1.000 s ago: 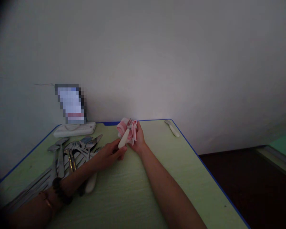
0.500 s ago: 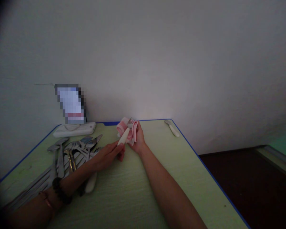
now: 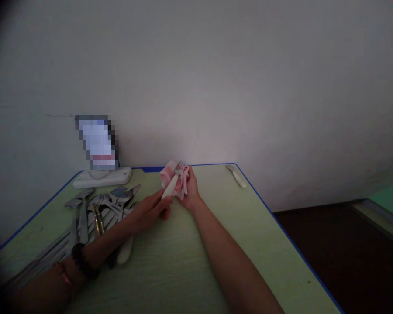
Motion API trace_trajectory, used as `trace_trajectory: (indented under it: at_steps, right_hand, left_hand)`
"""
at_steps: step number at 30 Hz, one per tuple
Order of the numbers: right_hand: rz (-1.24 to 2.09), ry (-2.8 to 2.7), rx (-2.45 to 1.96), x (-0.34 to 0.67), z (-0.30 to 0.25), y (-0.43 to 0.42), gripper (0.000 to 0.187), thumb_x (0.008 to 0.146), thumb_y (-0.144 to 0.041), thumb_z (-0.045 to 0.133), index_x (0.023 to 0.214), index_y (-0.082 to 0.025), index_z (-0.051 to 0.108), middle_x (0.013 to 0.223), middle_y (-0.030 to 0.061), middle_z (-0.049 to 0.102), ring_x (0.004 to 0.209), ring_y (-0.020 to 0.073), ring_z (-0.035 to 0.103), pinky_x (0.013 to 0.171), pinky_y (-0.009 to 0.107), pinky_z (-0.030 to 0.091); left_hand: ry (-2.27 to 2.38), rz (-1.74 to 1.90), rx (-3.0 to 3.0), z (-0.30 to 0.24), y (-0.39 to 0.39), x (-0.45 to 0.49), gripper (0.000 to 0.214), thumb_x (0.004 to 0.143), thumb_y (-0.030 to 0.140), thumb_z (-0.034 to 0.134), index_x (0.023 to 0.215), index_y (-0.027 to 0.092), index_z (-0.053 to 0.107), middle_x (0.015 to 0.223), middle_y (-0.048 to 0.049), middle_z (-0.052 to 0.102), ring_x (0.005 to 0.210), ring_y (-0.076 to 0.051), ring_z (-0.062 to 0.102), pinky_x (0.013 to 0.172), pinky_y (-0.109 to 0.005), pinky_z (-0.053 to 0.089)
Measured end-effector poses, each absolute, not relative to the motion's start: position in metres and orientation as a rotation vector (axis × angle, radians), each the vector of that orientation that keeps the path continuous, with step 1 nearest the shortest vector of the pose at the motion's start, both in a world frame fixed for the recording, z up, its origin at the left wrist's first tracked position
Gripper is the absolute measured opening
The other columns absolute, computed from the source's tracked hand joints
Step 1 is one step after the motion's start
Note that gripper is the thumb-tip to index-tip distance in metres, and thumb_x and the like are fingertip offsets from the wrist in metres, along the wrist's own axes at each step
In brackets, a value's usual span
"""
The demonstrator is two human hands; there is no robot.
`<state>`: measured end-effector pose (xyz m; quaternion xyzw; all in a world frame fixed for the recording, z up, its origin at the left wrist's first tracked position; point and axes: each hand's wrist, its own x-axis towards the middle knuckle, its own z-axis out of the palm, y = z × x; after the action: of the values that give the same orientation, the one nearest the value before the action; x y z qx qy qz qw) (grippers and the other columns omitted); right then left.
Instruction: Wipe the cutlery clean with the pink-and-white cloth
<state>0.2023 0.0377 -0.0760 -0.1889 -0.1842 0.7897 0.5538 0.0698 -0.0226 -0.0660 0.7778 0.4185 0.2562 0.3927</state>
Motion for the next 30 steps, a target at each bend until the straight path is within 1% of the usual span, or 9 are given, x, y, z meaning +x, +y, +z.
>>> trace_trajectory:
  at_steps: [6, 8, 11, 14, 16, 19, 22, 24, 30]
  right_hand:
    - [1.837, -0.557, -0.448, 0.203, -0.071, 0.029, 0.057, 0.078, -0.065, 0.039, 0.086, -0.016, 0.065, 0.074, 0.0074, 0.071, 0.08, 0.0217, 0.066, 0.078, 0.036, 0.052]
    - [1.842, -0.595, -0.435, 0.202, -0.069, 0.026, 0.059, 0.078, -0.067, 0.038, 0.089, -0.016, 0.065, 0.077, 0.0077, 0.071, 0.083, 0.0215, 0.066, 0.079, 0.036, 0.051]
    - [1.835, -0.631, -0.397, 0.198, -0.07, 0.026, 0.051, 0.081, -0.06, 0.04, 0.092, -0.016, 0.064, 0.079, 0.0072, 0.071, 0.084, 0.02, 0.066, 0.081, 0.034, 0.051]
    - [1.804, -0.646, -0.421, 0.197, -0.073, 0.028, 0.033, 0.083, -0.043, 0.048, 0.088, -0.015, 0.065, 0.076, 0.0058, 0.071, 0.082, 0.0183, 0.066, 0.081, 0.031, 0.05]
    - [1.805, -0.623, -0.483, 0.197, -0.075, 0.03, 0.026, 0.083, -0.035, 0.05, 0.083, -0.014, 0.064, 0.071, 0.0053, 0.07, 0.079, 0.0181, 0.066, 0.08, 0.03, 0.051]
    - [1.827, -0.552, -0.505, 0.198, -0.075, 0.031, 0.03, 0.084, -0.035, 0.043, 0.079, -0.014, 0.064, 0.067, 0.0058, 0.069, 0.077, 0.0194, 0.066, 0.079, 0.032, 0.052]
    - [1.842, -0.506, -0.461, 0.2, -0.073, 0.032, 0.035, 0.084, -0.037, 0.037, 0.081, -0.014, 0.063, 0.069, 0.0067, 0.069, 0.078, 0.0208, 0.066, 0.077, 0.035, 0.052]
    - [1.834, -0.485, -0.456, 0.2, -0.073, 0.032, 0.034, 0.082, -0.036, 0.037, 0.083, -0.014, 0.063, 0.068, 0.0064, 0.069, 0.078, 0.0213, 0.066, 0.076, 0.035, 0.053]
    - [1.813, -0.438, -0.522, 0.201, -0.078, 0.037, 0.024, 0.076, -0.029, 0.041, 0.076, -0.016, 0.062, 0.063, 0.0046, 0.068, 0.075, 0.0211, 0.065, 0.074, 0.033, 0.053]
  left_hand:
    - [1.076, 0.714, 1.954, -0.071, -0.021, 0.069, 0.037, 0.091, 0.045, 0.026, 0.072, 0.02, 0.045, 0.057, 0.0025, 0.056, 0.055, -0.013, 0.052, 0.059, -0.024, 0.04]
    - [1.086, 0.727, 1.939, -0.072, -0.02, 0.07, 0.037, 0.091, 0.046, 0.026, 0.073, 0.02, 0.045, 0.057, 0.0029, 0.056, 0.054, -0.013, 0.052, 0.058, -0.024, 0.04]
    - [1.108, 0.746, 1.913, -0.073, -0.019, 0.07, 0.037, 0.091, 0.046, 0.027, 0.074, 0.02, 0.046, 0.056, 0.0034, 0.055, 0.053, -0.013, 0.051, 0.057, -0.024, 0.04]
    - [1.123, 0.752, 1.907, -0.072, -0.019, 0.07, 0.036, 0.091, 0.046, 0.028, 0.073, 0.02, 0.046, 0.055, 0.0036, 0.054, 0.052, -0.013, 0.05, 0.056, -0.024, 0.039]
    - [1.132, 0.74, 1.921, -0.072, -0.019, 0.07, 0.036, 0.091, 0.045, 0.029, 0.071, 0.02, 0.046, 0.055, 0.0034, 0.054, 0.052, -0.013, 0.05, 0.056, -0.024, 0.038]
    - [1.144, 0.737, 1.933, -0.072, -0.019, 0.069, 0.037, 0.091, 0.045, 0.029, 0.07, 0.02, 0.046, 0.055, 0.0031, 0.054, 0.052, -0.013, 0.05, 0.056, -0.024, 0.038]
    - [1.158, 0.749, 1.936, -0.072, -0.019, 0.069, 0.038, 0.091, 0.045, 0.028, 0.07, 0.019, 0.047, 0.055, 0.0032, 0.054, 0.052, -0.013, 0.05, 0.057, -0.024, 0.038]
    - [1.166, 0.754, 1.94, -0.071, -0.019, 0.069, 0.038, 0.091, 0.046, 0.029, 0.069, 0.019, 0.047, 0.054, 0.0034, 0.054, 0.051, -0.013, 0.05, 0.056, -0.024, 0.037]
    - [1.249, 0.79, 1.936, -0.07, -0.018, 0.07, 0.04, 0.089, 0.048, 0.032, 0.065, 0.019, 0.047, 0.05, 0.004, 0.052, 0.048, -0.012, 0.049, 0.053, -0.023, 0.035]
